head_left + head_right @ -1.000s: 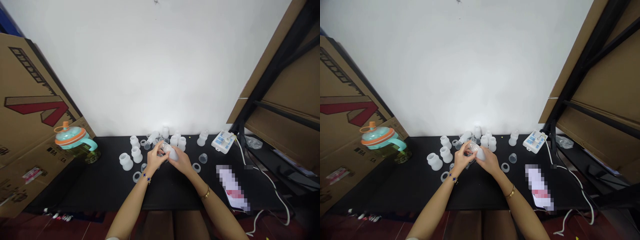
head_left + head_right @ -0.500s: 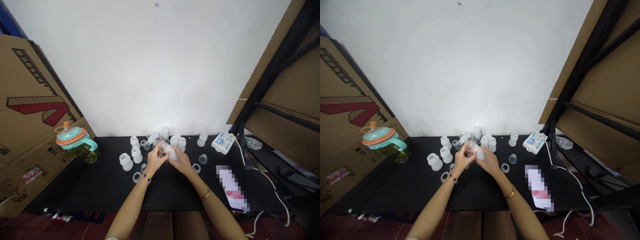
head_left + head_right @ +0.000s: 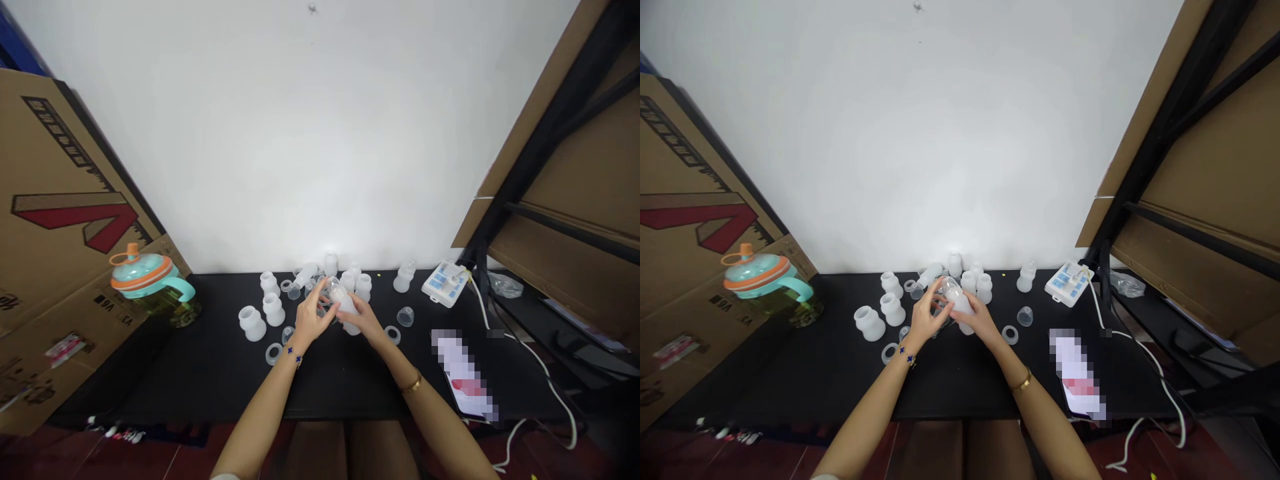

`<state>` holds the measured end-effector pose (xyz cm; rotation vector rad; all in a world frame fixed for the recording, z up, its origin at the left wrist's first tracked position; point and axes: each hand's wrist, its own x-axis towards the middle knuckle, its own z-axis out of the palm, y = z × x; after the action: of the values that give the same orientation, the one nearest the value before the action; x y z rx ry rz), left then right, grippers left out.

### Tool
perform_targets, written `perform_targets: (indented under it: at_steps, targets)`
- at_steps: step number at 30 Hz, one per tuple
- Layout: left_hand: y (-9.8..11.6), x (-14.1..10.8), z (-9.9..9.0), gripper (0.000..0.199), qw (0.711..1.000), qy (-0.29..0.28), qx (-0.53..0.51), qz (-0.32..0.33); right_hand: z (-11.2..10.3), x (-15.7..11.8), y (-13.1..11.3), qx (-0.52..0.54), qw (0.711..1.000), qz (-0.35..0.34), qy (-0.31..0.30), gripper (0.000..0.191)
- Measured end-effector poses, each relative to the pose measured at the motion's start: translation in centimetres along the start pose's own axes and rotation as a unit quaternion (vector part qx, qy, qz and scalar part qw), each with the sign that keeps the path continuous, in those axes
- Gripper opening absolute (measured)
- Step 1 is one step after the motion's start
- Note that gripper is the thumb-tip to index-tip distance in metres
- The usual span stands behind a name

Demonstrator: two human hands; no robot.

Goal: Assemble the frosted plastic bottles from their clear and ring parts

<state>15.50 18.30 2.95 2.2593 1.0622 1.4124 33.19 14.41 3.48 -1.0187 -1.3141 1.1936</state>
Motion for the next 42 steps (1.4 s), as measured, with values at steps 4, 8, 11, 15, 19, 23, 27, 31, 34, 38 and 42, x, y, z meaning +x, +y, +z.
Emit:
perform_targets:
  at_steps: [4,8,11,15,19,23,27,31,34,38,42]
  targets:
    - [0.1,0.1,-0.1,0.062,1.000,-0.001,-0.014,-0.002,-0.2,-0.1,-0.2,0.127,0.986,0.086,-0.065,0.043]
    - [0.4,0.2,-0.3,0.060,1.000,-0.007,-0.017,0.001,-0.4,-0.1,0.0,0.169,0.976,0.093,-0.101,0.037]
    - [0.5,0.2,-0.3,0.059,1.000,-0.007,-0.022,0.008,-0.5,0.0,0.3,0.185,0.971,0.098,-0.112,0.038]
    - [0.4,0.2,-0.2,0.056,1.000,0.004,-0.019,0.015,-0.5,0.1,0.5,0.196,0.968,0.102,-0.119,0.038]
    - [0.1,0.0,-0.1,0.054,1.000,0.011,0.013,0.022,-0.4,0.0,0.3,0.185,0.969,0.112,-0.115,0.040]
    - [0.0,-0.1,-0.3,0.053,0.999,0.002,0.044,0.031,-0.4,-0.1,0.0,0.154,0.976,0.118,-0.104,0.042]
    - [0.2,0.0,-0.5,0.053,0.998,-0.008,0.059,0.037,-0.5,-0.2,0.0,0.135,0.978,0.127,-0.099,0.044]
    - [0.3,0.1,-0.5,0.052,0.999,-0.002,0.038,0.024,-0.5,-0.1,0.1,0.099,0.987,0.096,-0.087,0.048]
    - [0.5,0.2,-0.5,0.054,0.999,0.009,0.030,0.019,-0.3,0.0,0.3,0.000,1.000,0.001,-0.022,0.054]
    - [0.7,0.2,-0.4,0.059,0.998,0.018,0.049,0.024,-0.1,0.0,0.9,-0.194,0.972,-0.113,0.075,0.056]
    - [0.7,0.2,-0.3,0.059,0.997,0.026,0.070,0.016,0.0,-0.2,1.7,-0.330,0.927,-0.145,0.100,0.056]
